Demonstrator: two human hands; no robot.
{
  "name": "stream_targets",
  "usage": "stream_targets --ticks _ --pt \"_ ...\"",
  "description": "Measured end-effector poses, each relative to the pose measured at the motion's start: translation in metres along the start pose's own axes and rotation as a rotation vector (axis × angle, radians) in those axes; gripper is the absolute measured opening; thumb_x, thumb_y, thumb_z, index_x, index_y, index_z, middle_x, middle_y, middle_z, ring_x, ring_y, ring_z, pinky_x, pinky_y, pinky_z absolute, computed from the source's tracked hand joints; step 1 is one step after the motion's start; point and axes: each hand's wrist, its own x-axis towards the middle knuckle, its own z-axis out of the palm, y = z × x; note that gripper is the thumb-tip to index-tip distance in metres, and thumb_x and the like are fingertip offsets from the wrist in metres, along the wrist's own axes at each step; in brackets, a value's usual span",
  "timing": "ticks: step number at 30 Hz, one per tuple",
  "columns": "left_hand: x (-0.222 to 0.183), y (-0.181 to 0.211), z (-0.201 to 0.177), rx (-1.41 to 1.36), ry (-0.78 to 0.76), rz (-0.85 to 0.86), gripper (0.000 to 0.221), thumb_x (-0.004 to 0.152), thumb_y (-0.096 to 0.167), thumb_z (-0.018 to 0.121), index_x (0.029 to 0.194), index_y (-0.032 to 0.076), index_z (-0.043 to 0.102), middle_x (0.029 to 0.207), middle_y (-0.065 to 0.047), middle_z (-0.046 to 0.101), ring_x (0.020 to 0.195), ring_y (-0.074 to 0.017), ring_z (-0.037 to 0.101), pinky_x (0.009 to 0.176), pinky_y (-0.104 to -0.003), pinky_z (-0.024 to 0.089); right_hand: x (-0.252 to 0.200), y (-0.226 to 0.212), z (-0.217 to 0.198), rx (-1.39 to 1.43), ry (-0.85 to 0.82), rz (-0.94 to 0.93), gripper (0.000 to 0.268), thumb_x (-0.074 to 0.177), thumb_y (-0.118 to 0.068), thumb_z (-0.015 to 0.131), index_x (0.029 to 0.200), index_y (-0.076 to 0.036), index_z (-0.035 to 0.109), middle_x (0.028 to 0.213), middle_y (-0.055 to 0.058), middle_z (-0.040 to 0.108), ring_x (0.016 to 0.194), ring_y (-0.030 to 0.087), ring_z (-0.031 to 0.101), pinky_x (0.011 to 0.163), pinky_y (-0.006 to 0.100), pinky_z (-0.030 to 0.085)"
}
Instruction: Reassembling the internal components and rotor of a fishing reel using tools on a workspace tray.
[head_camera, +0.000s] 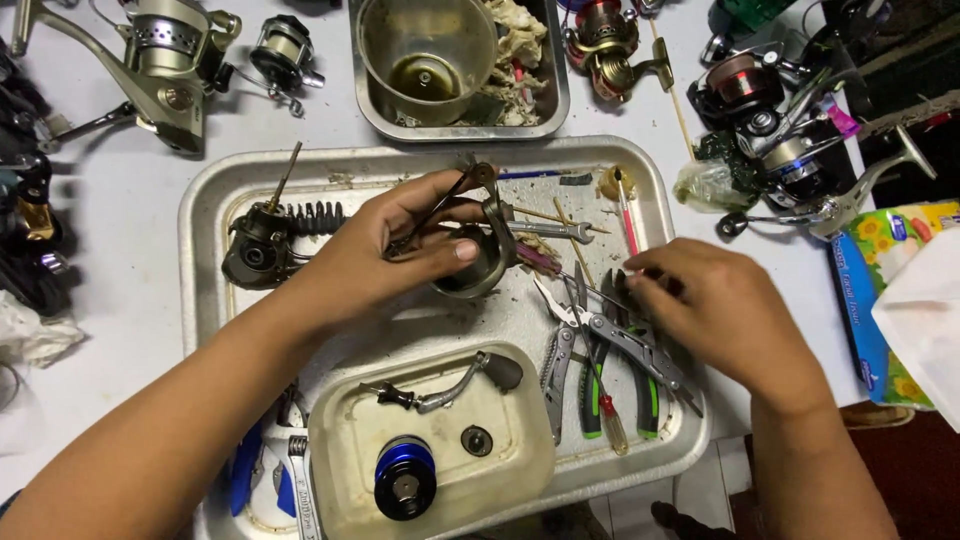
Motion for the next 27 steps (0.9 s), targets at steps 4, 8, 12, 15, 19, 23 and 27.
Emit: stream_targets --ticks 4,8,12,15,19,23,27 --pt "0.0 -0.001 0.0 -0.063 -0.013 0.07 0.074 0.077 0.03 0.076 0.144 0.013 0.05 0.14 -0.008 0.067 0.13 -0.0197 0.066 0.111 -0.034 0.053 0.003 0.002 0.012 0.009 -0.049 0.058 0.018 0.094 -0.023 0.067 0.103 -0.012 0.078 0.098 0.003 0.078 0.085 0.023 0.072 0.076 0.039 0.054" --pt "-0.003 0.003 0.001 0.048 0.053 -0.032 0.089 0.071 0.042 0.076 0.15 0.015 0.044 0.147 -0.003 0.064 0.134 -0.0198 0.063 0.116 -0.038 0.044 0.021 0.004 0.019 -0.013 -0.037 0.01 0.018 0.096 -0.023 0.067 0.102 -0.011 0.078 0.097 0.007 0.077 0.084 0.025 0.072 0.075 0.04 0.055" --pt "0.0 -0.007 -0.001 -0.001 0.072 0.036 0.089 0.075 0.039 0.075 0.151 0.01 0.041 0.15 -0.006 0.058 0.138 -0.0192 0.056 0.118 -0.035 0.039 0.04 0.003 0.02 -0.054 -0.019 -0.049 0.017 0.094 -0.023 0.069 0.102 -0.01 0.077 0.102 0.009 0.077 0.088 0.028 0.072 0.075 0.045 0.056" --pt "0.0 -0.011 -0.003 -0.029 0.079 0.11 0.092 0.078 0.039 0.073 0.154 0.006 0.032 0.149 -0.017 0.056 0.141 -0.0256 0.054 0.116 -0.038 0.042 0.052 0.012 0.017 -0.087 0.076 -0.119 0.018 0.093 -0.015 0.07 0.109 -0.008 0.076 0.105 0.013 0.078 0.088 0.032 0.073 0.077 0.047 0.057" --pt "0.0 -0.017 -0.004 -0.07 0.112 0.143 0.085 0.08 0.033 0.074 0.152 0.006 0.036 0.147 -0.014 0.058 0.14 -0.0224 0.053 0.119 -0.037 0.039 0.056 0.006 -0.004 -0.141 0.109 -0.022 0.018 0.101 -0.017 0.068 0.114 -0.012 0.079 0.079 0.012 0.078 0.058 0.021 0.072 0.06 0.041 0.062" --pt "0.001 -0.014 -0.004 -0.076 0.052 0.252 0.065 0.084 0.028 0.074 0.141 0.01 0.048 0.137 -0.008 0.063 0.131 -0.0211 0.06 0.117 -0.037 0.044 0.055 0.014 -0.005 -0.191 0.167 -0.001 0.021 0.097 -0.016 0.068 0.115 -0.011 0.077 0.1 0.009 0.078 0.087 0.033 0.071 0.07 0.049 0.054" --pt "0.001 -0.008 -0.003 -0.113 0.005 0.239 0.062 0.086 0.028 0.072 0.141 0.01 0.051 0.138 -0.008 0.066 0.132 -0.0231 0.063 0.115 -0.038 0.047 0.059 0.012 -0.002 -0.169 0.089 -0.059 0.017 0.094 -0.015 0.073 0.109 -0.011 0.078 0.102 0.007 0.079 0.084 0.025 0.073 0.068 0.044 0.06"
